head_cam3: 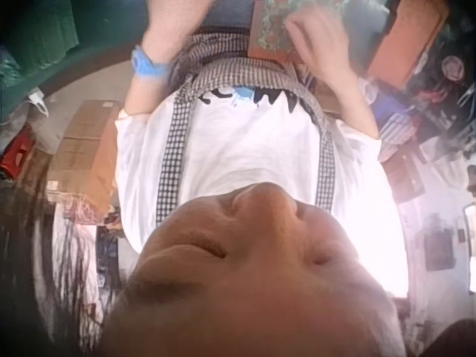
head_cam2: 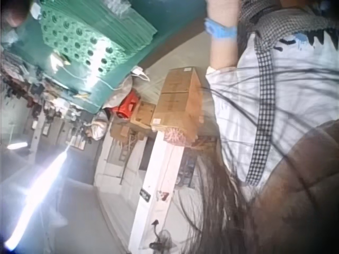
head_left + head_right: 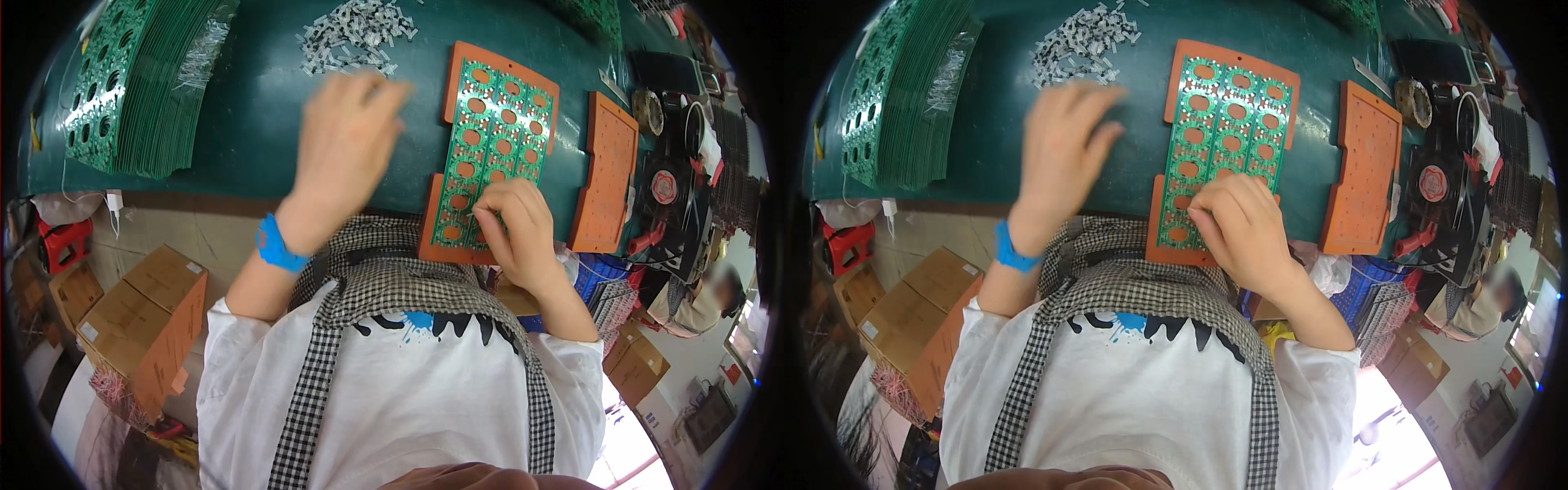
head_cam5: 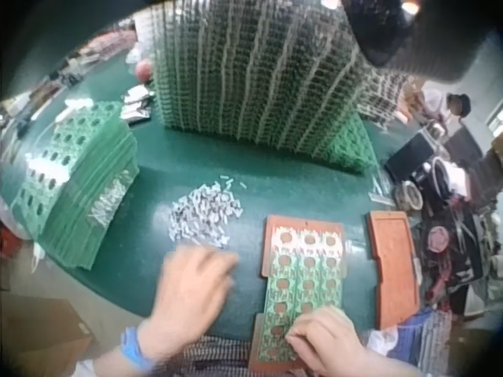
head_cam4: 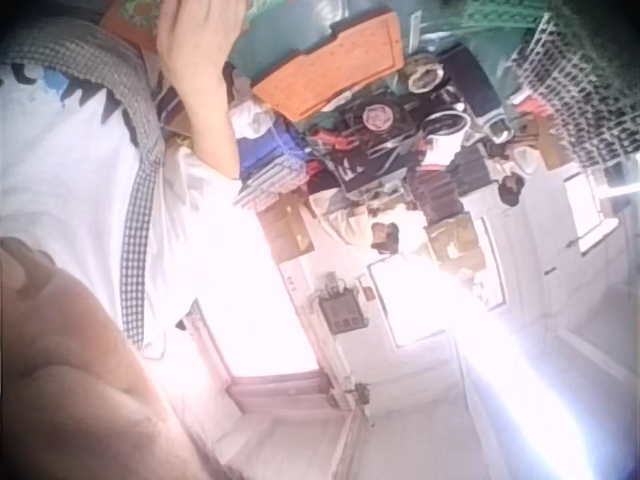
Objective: The person inserts small electronic components into a circuit board template on a workbench by hand.
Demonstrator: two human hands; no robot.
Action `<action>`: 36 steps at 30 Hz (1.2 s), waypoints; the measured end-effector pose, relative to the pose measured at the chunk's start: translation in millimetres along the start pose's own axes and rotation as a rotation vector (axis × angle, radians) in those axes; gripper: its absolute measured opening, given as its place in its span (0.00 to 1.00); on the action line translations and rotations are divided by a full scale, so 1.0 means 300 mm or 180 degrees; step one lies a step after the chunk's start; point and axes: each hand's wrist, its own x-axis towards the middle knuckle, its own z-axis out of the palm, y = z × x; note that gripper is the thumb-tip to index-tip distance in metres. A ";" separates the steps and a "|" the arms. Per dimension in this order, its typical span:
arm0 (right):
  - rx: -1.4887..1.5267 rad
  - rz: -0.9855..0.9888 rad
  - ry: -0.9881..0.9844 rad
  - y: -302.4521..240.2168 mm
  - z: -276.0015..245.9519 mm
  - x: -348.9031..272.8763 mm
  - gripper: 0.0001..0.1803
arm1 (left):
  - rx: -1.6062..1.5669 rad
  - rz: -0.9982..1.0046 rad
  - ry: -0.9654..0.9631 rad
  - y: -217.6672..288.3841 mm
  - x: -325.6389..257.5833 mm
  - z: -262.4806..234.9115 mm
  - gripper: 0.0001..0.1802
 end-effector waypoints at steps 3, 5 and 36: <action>0.0035 0.0047 -0.0247 0.003 0.009 0.006 0.10 | 0.0525 0.0070 0.0376 -0.086 0.052 0.005 0.12; 0.0157 0.0064 -0.0353 -0.002 0.016 0.008 0.09 | 0.0452 -0.0019 0.0329 -0.102 0.056 0.015 0.11; -0.0751 -0.0786 -0.0085 0.000 0.030 -0.048 0.14 | -0.4163 -0.1807 -0.0918 0.133 -0.161 0.014 0.18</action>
